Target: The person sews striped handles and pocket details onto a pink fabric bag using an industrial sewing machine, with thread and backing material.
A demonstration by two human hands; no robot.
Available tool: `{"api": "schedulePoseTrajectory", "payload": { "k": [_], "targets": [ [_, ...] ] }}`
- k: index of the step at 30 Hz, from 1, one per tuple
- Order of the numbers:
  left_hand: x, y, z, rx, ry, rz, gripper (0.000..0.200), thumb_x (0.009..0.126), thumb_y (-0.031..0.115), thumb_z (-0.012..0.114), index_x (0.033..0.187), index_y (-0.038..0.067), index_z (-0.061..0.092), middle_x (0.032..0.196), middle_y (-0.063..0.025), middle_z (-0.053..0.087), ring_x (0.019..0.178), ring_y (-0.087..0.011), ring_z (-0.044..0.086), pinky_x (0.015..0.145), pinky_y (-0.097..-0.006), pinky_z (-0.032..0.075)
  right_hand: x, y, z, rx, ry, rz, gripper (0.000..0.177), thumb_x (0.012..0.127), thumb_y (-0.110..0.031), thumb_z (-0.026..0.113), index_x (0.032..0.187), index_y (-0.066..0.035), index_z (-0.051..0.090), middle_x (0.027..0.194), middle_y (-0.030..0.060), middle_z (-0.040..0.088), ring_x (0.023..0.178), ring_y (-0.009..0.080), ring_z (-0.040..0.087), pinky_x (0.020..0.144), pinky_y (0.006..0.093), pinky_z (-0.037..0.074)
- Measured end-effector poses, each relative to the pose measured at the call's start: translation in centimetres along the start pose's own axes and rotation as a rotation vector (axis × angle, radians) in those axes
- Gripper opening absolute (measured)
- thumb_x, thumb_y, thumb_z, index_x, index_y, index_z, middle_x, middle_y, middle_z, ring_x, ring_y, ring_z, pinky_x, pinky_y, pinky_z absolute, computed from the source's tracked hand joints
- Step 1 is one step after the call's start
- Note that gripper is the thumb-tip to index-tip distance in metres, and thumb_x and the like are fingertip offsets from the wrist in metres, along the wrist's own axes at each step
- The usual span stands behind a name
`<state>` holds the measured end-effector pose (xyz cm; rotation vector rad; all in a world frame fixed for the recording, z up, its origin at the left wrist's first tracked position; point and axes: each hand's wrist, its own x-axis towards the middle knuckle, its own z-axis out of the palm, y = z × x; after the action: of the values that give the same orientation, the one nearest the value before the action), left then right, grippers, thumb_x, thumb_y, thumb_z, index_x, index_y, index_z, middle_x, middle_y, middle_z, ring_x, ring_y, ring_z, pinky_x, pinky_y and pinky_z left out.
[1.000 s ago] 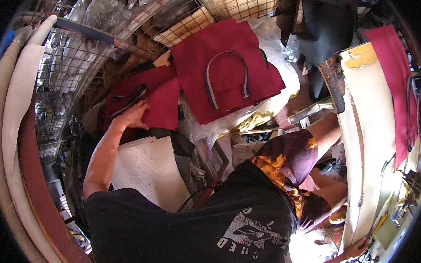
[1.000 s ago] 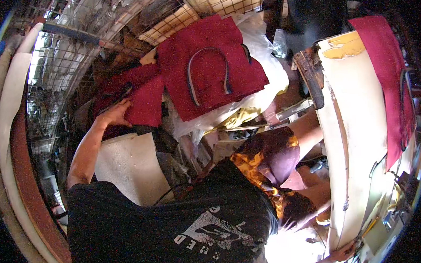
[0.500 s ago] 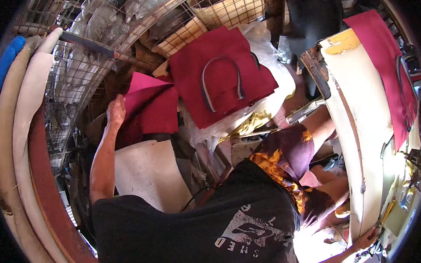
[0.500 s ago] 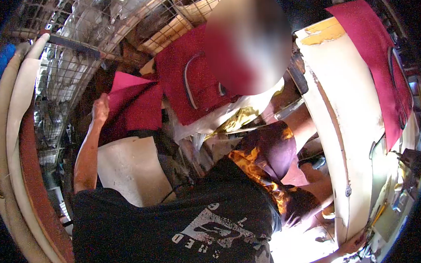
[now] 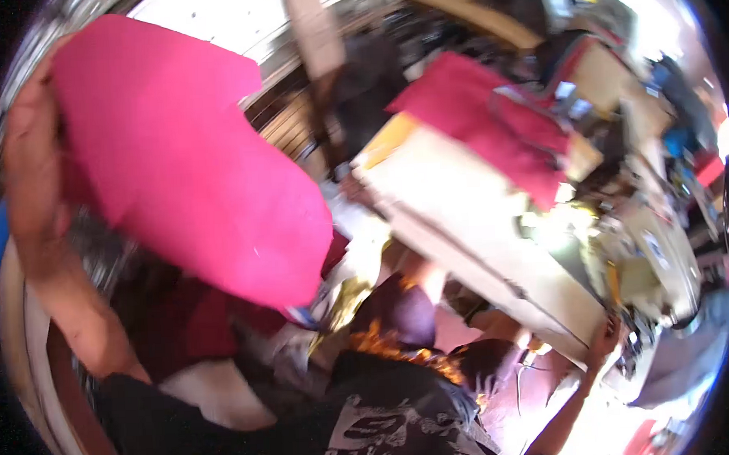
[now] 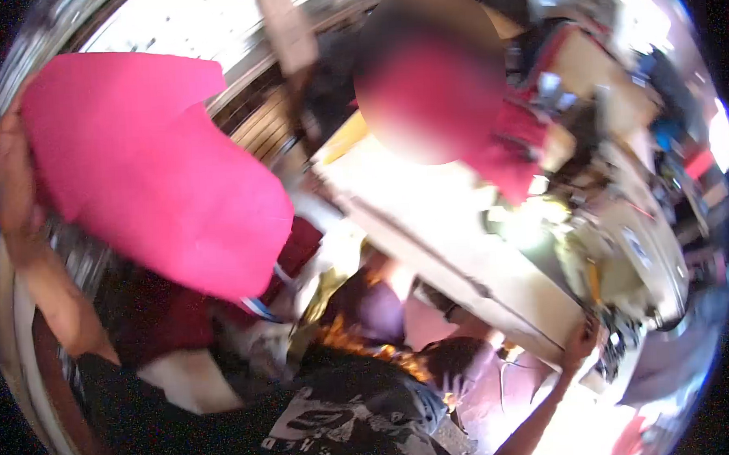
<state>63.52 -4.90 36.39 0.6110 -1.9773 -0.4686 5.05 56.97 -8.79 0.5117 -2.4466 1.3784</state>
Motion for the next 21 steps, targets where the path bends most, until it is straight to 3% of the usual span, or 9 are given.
{"api": "schedulePoseTrajectory", "payload": {
  "k": [2,8,10,12,14,15,16,18,21],
  "targets": [
    [3.5,0.8,2.2,-0.015,0.19,0.16,0.044,0.11,0.029,0.048,0.142,0.0,0.056,0.133,-0.0102,0.066,0.125,-0.0177,0.061,0.109,-0.0312,0.045,-0.9,-10.5,0.3,-0.46,-0.005,-0.214,0.025,0.093,-0.017,0.071,0.116,-0.006,0.068,0.103,0.0155,0.067,0.083,0.0317,0.068,0.076,0.0425,0.055],
    [17.6,-1.1,11.1,0.393,0.469,0.242,0.062,0.106,0.05,0.048,0.14,-0.001,0.059,0.133,-0.0139,0.067,0.126,-0.0207,0.06,0.11,-0.0308,0.043,-1.5,-15.2,0.5,-0.524,0.033,-0.199,0.024,0.088,-0.021,0.073,0.108,-0.007,0.069,0.104,0.0136,0.067,0.099,0.0366,0.065,0.083,0.0482,0.053],
    [20.5,-4.4,17.5,0.339,0.282,0.187,0.068,0.104,0.057,0.049,0.139,-0.001,0.06,0.132,-0.0152,0.067,0.126,-0.0217,0.06,0.11,-0.0307,0.042,-1.6,-15.7,0.9,-0.476,0.07,-0.174,0.015,0.091,-0.02,0.071,0.1,-0.008,0.069,0.101,0.014,0.064,0.096,0.0365,0.063,0.083,0.0476,0.05],
    [19.4,-10.0,26.5,-0.015,-0.029,0.111,0.054,0.104,0.051,0.057,0.089,0.001,0.069,0.08,-0.002,0.068,0.074,-0.0169,0.059,0.075,-0.0308,0.049,-1.5,-15.7,1.0,-0.476,0.066,-0.139,0.017,0.092,-0.021,0.071,0.103,-0.008,0.069,0.102,0.0144,0.064,0.097,0.0367,0.063,0.084,0.0474,0.051],
    [13.8,-15.3,35.7,-0.291,-0.328,-0.03,0.037,0.103,0.036,0.065,0.091,0.002,0.069,0.082,0.0008,0.069,0.075,-0.0109,0.059,0.074,-0.0309,0.049,-1.6,-15.3,0.9,-0.515,0.062,-0.14,0.02,0.092,-0.022,0.071,0.106,-0.008,0.07,0.103,0.0151,0.065,0.098,0.0367,0.064,0.084,0.0473,0.051],
    [9.0,-14.2,38.9,-0.297,-0.301,-0.078,0.03,0.104,0.029,0.065,0.095,0.001,0.07,0.086,0.0001,0.071,0.081,-0.01,0.06,0.078,-0.0329,0.051,-1.4,-14.9,0.9,-0.551,0.072,-0.162,0.023,0.093,-0.023,0.072,0.109,-0.007,0.07,0.103,0.0156,0.066,0.099,0.0367,0.064,0.084,0.0474,0.052],
    [6.2,-17.4,42.6,-0.305,-0.378,-0.095,0.025,0.103,0.025,0.065,0.101,0.001,0.07,0.087,-0.0067,0.073,0.085,-0.0099,0.062,0.08,-0.0341,0.052,-1.4,-14.7,1.1,-0.585,0.079,-0.185,0.025,0.093,-0.024,0.072,0.111,-0.007,0.07,0.104,0.0161,0.066,0.1,0.0366,0.065,0.084,0.0474,0.053],
    [1.7,-20.8,47.3,0.096,-0.415,-0.014,0.023,0.101,0.025,0.065,0.111,0.004,0.069,0.086,-0.0216,0.069,0.089,-0.0315,0.073,0.081,-0.0404,0.055,-2.0,-16.9,2.0,-0.672,0.186,-0.208,0.031,0.093,-0.019,0.072,0.121,-0.007,0.068,0.113,0.0156,0.065,0.104,0.0369,0.064,0.089,0.0458,0.053],
    [-0.5,-20.3,49.0,0.308,-0.331,0.081,0.029,0.098,0.023,0.066,0.12,0.004,0.065,0.098,-0.0196,0.069,0.1,-0.0405,0.068,0.083,-0.047,0.055,-4.5,-21.9,4.6,-0.652,0.171,-0.57,0.039,0.086,-0.009,0.079,0.123,-0.008,0.068,0.117,0.0125,0.065,0.107,0.0325,0.063,0.092,0.0456,0.052]
  ]
}}
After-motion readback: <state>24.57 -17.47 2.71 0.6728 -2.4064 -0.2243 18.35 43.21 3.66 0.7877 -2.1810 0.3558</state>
